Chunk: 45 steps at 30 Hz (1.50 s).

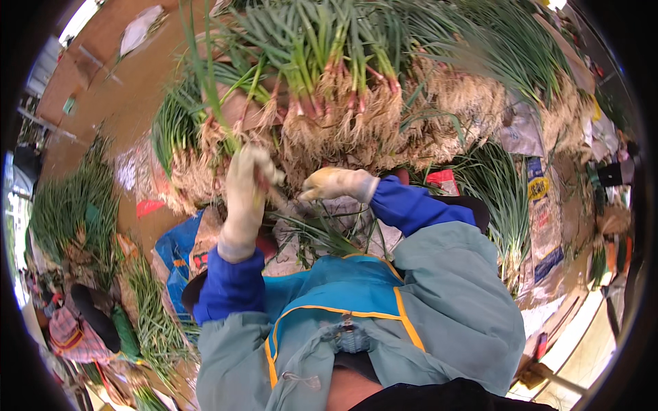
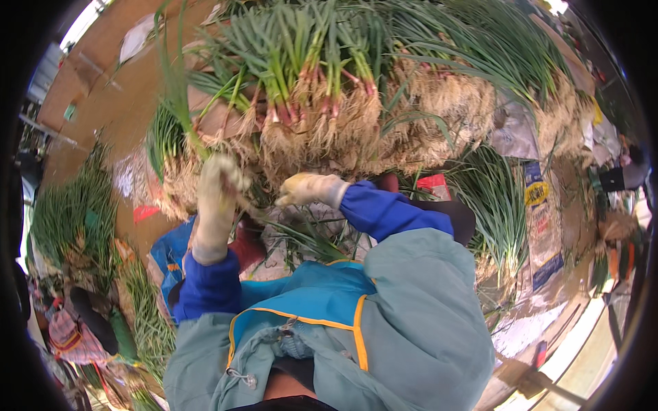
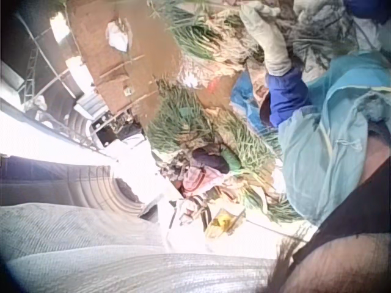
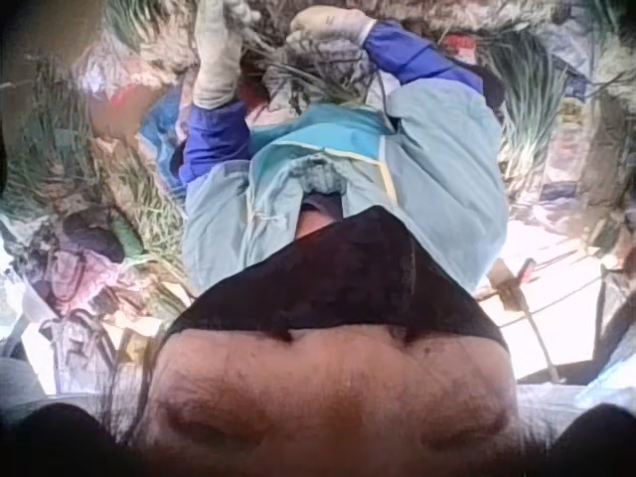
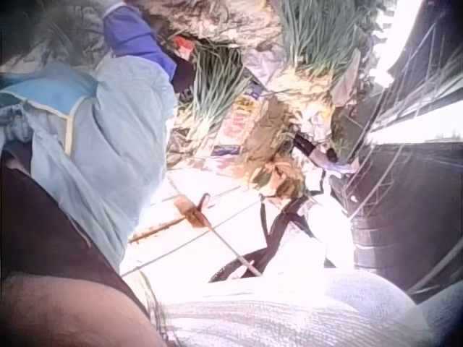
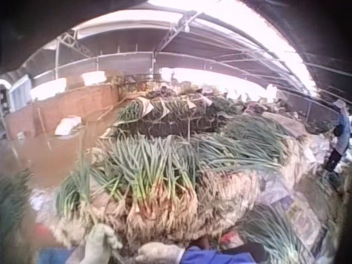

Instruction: The person stands in a flooded area and moves a sack aside, then sits down to sort and bundle green onions by hand. They gather the vegetables into bunches, align the roots, and arrange them on the floor.

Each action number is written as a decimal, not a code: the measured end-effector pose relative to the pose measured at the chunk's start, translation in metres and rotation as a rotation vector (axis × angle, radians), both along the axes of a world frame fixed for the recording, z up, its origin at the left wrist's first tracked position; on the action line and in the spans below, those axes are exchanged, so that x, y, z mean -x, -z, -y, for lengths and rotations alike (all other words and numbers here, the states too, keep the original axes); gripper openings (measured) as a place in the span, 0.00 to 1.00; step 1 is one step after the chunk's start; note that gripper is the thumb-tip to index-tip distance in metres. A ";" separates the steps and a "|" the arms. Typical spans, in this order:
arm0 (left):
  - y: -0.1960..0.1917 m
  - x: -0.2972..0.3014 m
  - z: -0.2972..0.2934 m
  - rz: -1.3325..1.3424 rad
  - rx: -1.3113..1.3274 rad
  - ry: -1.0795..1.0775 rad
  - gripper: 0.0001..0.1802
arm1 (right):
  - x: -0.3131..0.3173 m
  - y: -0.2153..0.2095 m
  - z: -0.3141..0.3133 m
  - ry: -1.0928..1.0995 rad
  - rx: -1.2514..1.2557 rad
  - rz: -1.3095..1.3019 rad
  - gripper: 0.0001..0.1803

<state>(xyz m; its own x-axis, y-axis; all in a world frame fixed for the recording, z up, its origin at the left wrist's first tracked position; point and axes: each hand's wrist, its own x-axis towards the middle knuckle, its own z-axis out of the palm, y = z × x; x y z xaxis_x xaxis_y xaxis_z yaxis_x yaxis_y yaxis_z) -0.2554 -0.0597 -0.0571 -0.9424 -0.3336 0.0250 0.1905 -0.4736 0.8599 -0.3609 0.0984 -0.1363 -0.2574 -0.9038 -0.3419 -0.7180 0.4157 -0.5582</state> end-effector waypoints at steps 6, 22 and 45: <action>0.016 0.091 0.022 0.206 -0.240 0.388 0.21 | 0.096 -0.085 0.028 0.920 -0.060 -0.312 0.29; 0.067 0.050 -0.002 0.348 0.009 0.071 0.12 | 0.014 -0.086 0.013 0.943 0.285 0.339 0.29; 0.094 0.032 -0.031 0.475 -0.012 -0.130 0.22 | 0.013 0.018 0.065 0.915 0.931 0.400 0.06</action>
